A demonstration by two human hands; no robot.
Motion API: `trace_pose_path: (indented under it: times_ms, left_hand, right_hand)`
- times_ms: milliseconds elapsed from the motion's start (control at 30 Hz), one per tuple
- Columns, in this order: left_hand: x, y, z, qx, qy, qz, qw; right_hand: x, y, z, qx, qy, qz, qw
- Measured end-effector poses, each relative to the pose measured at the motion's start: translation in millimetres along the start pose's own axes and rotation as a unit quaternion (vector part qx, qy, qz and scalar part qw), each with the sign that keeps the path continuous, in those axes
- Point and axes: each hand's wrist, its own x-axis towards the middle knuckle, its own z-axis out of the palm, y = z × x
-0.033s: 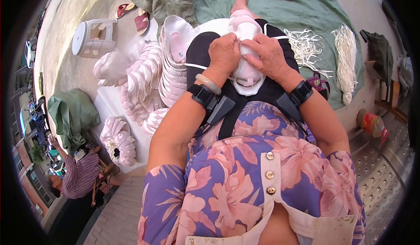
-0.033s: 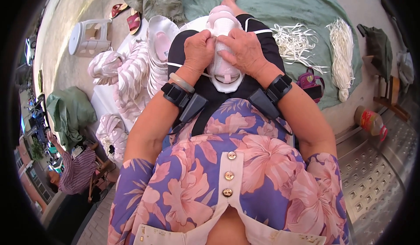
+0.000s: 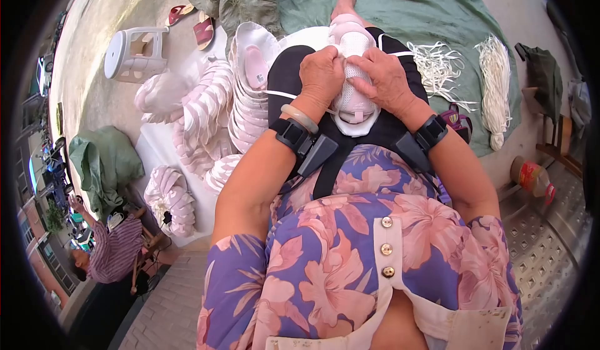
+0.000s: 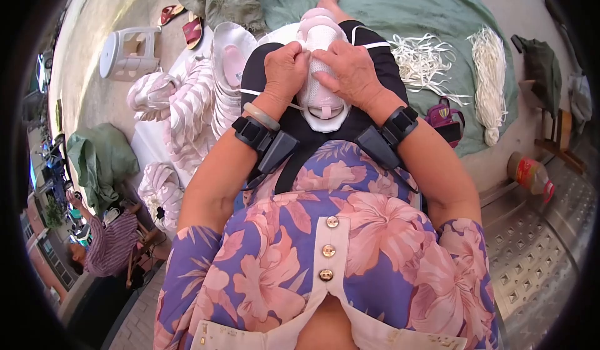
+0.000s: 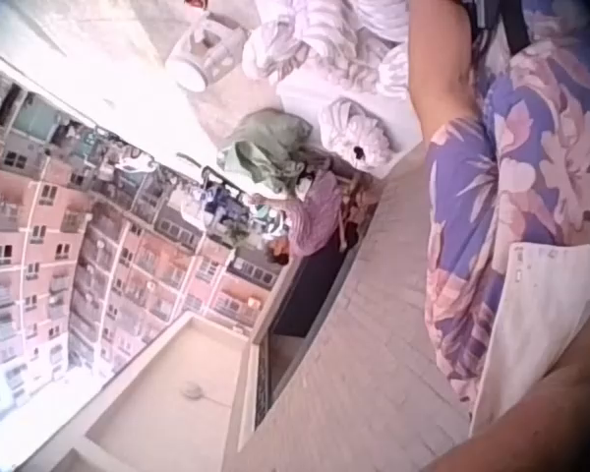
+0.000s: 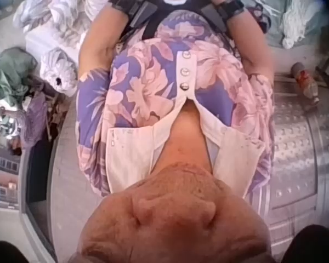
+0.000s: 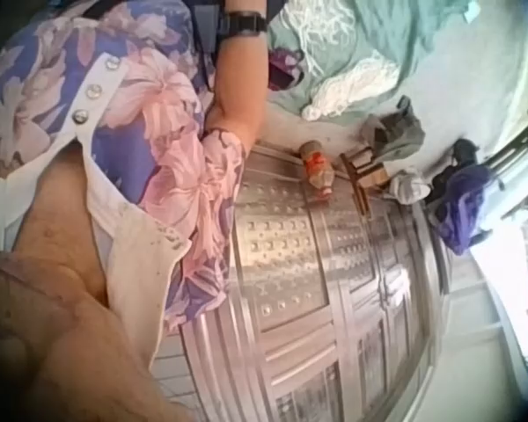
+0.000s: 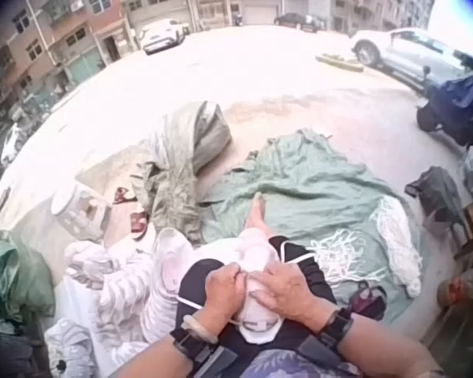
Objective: The recorder is lacing white and pink athletic shoes by hand.
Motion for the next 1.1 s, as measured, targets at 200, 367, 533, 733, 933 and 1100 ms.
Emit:
trace_pose_path:
  times_ms: [200, 367, 533, 733, 933, 1100]
  left_hand:
    - [-8, 7, -8, -0.101, 0.004, -0.127, 0.987]
    - [-17, 19, -25, -0.108, -0.020, -0.093, 0.990]
    - [-19, 4, -29, 0.026, -0.068, 0.119, 0.990]
    - [-10, 23, -39, 0.093, -0.173, 0.060, 0.979]
    - [-5, 38, -30, 0.124, -0.242, -0.023, 0.962]
    - [-15, 32, 14, 0.153, -0.202, 0.030, 0.967]
  right_hand:
    - [-4, 2, 3, 0.020, 0.019, 0.027, 0.999]
    - [-7, 6, 5, 0.042, 0.015, 0.039, 0.998]
    - [-7, 8, 4, 0.036, 0.006, 0.040, 0.999]
    - [-8, 11, 2, 0.057, 0.014, 0.043, 0.997]
    - [0, 1, -4, 0.029, 0.002, 0.010, 1.000]
    - [-4, 18, 8, 0.012, 0.051, -0.009, 0.999]
